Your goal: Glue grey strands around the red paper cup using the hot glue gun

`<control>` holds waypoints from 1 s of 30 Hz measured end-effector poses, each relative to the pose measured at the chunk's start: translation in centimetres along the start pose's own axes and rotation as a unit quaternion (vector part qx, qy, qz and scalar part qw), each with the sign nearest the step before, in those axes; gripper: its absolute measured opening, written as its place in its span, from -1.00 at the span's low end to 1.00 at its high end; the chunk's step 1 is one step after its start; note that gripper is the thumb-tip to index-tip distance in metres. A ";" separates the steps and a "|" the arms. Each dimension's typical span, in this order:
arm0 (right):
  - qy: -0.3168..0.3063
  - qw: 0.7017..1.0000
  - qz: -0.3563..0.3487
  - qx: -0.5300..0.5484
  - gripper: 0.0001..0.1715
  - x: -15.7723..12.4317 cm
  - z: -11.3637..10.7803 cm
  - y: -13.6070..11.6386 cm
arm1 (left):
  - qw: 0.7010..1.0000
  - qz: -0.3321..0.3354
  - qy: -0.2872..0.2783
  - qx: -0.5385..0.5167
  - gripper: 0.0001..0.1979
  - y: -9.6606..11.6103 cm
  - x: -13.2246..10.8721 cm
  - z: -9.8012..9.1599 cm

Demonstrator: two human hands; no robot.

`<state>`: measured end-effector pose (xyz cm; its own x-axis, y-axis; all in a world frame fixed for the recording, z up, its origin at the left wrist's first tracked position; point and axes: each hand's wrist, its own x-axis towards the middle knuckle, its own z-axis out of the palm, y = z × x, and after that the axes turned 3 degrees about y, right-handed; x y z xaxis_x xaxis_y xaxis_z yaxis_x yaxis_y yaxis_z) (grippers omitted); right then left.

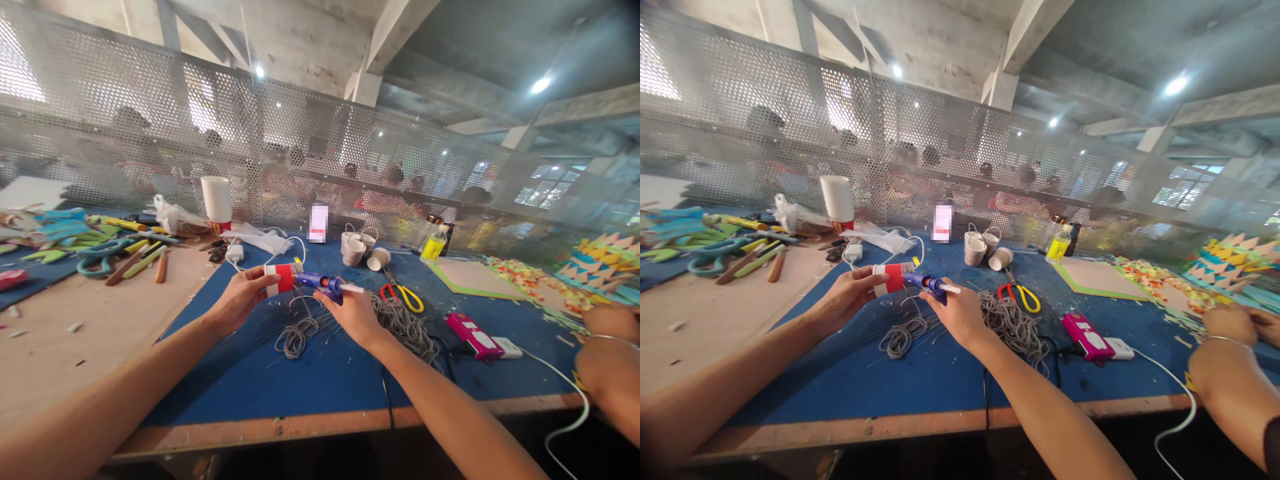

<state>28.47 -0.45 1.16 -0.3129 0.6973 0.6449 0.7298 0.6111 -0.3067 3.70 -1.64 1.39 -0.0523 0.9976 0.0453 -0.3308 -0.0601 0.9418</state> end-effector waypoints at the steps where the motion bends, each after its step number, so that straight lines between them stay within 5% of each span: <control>1: 0.000 1.000 0.000 -0.001 -0.53 0.0 0.0 0.0 | 1.000 -0.001 0.000 0.000 -0.76 0.0 0.0 0.0; 30: 0.005 0.999 -0.010 -0.033 -0.51 -0.1 -0.3 -0.2 | 1.000 -0.010 0.007 0.000 -0.70 0.3 -0.2 0.2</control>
<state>28.52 -0.71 1.37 -0.3212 0.6815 0.6575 0.7623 0.5980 -0.2475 3.76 -1.80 1.70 -0.0597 0.9980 0.0221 -0.3326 -0.0407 0.9422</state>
